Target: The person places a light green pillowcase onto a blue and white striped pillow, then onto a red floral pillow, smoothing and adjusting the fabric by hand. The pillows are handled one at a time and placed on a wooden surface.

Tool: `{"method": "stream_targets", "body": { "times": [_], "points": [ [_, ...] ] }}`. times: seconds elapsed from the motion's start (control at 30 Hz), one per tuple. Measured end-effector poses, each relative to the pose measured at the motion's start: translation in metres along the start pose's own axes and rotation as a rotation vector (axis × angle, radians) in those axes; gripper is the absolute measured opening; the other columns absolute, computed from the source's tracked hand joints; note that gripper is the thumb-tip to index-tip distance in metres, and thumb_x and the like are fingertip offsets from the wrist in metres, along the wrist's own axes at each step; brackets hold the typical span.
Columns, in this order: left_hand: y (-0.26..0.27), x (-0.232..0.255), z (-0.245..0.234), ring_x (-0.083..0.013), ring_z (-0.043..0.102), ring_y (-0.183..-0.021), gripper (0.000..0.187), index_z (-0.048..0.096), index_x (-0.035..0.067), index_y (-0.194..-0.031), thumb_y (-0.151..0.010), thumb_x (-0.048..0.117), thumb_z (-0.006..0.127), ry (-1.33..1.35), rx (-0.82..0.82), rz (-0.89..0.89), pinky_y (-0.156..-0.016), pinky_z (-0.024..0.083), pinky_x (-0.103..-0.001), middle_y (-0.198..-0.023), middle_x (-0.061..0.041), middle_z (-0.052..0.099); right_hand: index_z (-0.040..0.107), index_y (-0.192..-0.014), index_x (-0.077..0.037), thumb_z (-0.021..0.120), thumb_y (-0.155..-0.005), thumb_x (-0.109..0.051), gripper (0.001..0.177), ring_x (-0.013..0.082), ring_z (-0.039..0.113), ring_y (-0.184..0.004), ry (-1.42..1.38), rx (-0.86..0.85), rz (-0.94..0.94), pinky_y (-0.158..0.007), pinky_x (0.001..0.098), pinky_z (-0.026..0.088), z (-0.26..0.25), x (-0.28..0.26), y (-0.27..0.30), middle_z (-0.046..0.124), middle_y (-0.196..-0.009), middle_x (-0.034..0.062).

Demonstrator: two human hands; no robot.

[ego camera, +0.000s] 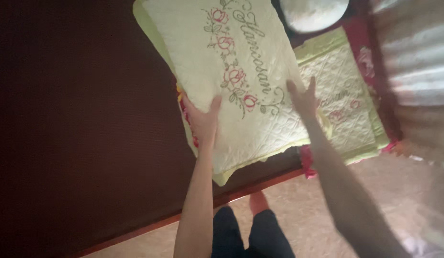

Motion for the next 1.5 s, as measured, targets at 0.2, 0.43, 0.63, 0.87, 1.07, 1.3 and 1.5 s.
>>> {"method": "stream_targets", "body": {
  "times": [0.2,0.43,0.63,0.87,1.07,1.3,1.5],
  "points": [
    [0.029,-0.006,-0.011,-0.0315,0.054,-0.135,0.097,0.029,0.001,-0.159,-0.084,0.027,0.084,0.053,-0.018,0.034,-0.113,0.042,-0.041,-0.15,-0.022,0.051,0.057,-0.134,0.0,0.069,-0.098,-0.038,0.054,0.0396,0.07,-0.111,-0.317,0.075,-0.052,-0.095,0.0465,0.053,-0.061,0.001,0.063,0.071,-0.119,0.0257],
    [0.045,-0.056,-0.045,-0.0447,0.037,-0.141,0.103,0.022,-0.002,-0.159,-0.083,0.037,0.08,-0.336,-0.067,-0.046,-0.117,0.032,-0.052,-0.152,-0.031,0.035,0.041,-0.154,0.0,0.062,-0.104,-0.038,0.066,0.0485,0.036,-0.144,-0.046,-0.007,-0.2,-0.116,0.0614,0.03,-0.034,-0.023,0.124,0.039,-0.153,0.0338],
    [0.049,-0.008,0.026,-0.0481,0.012,-0.159,0.082,0.026,0.009,-0.166,-0.101,0.048,0.059,-0.791,-0.098,0.631,-0.127,0.014,-0.064,-0.172,-0.025,0.014,0.03,-0.164,-0.015,0.061,-0.098,-0.037,0.076,0.0463,0.014,-0.157,0.082,-0.054,-0.501,-0.123,0.0686,0.011,0.018,-0.097,0.142,0.018,-0.169,0.0239],
    [0.041,-0.006,0.087,-0.0453,0.001,-0.159,0.076,0.026,0.014,-0.168,-0.105,0.051,0.047,-1.031,-0.339,0.593,-0.124,0.003,-0.068,-0.174,-0.02,0.009,0.045,-0.155,-0.018,0.068,-0.097,-0.036,0.065,0.0422,0.024,-0.152,-0.141,-0.138,-0.546,-0.121,0.0627,0.019,0.032,-0.078,0.129,0.028,-0.165,0.0218],
    [0.087,0.044,0.109,-0.0491,0.014,-0.156,0.075,0.025,0.0,-0.163,-0.105,0.038,0.054,-0.806,-0.379,0.798,-0.122,0.016,-0.065,-0.169,-0.029,0.019,0.057,-0.144,-0.011,0.078,-0.092,-0.018,0.056,0.0318,0.058,-0.135,-0.44,0.198,0.156,-0.112,0.0438,0.047,-0.055,0.148,0.111,0.06,-0.144,0.0132],
    [0.179,-0.02,0.271,-0.0352,0.061,-0.131,0.05,0.055,0.005,-0.143,-0.1,0.029,0.064,-0.503,-0.857,0.616,-0.112,0.047,-0.044,-0.138,-0.022,0.065,0.052,-0.145,-0.003,0.081,-0.077,-0.023,0.077,0.0426,0.047,-0.133,0.052,0.33,0.238,-0.11,0.0519,0.032,-0.116,0.382,0.081,0.054,-0.145,0.0224],
    [0.219,-0.105,0.419,-0.0315,0.067,-0.124,0.064,0.05,-0.004,-0.141,-0.098,0.041,0.065,-0.195,-1.112,0.052,-0.104,0.052,-0.038,-0.131,-0.026,0.067,0.066,-0.126,-0.006,0.08,-0.076,-0.032,0.058,0.0405,0.058,-0.116,0.265,0.231,0.147,-0.104,0.0585,0.032,-0.106,0.417,0.052,0.066,-0.124,0.0187]
  ]
}}
Point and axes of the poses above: each hand's wrist, its own y-axis away from the middle knuckle, its own z-axis out of the palm, x = y × z, the point moved 8 cm from there along -y, towards the middle knuckle
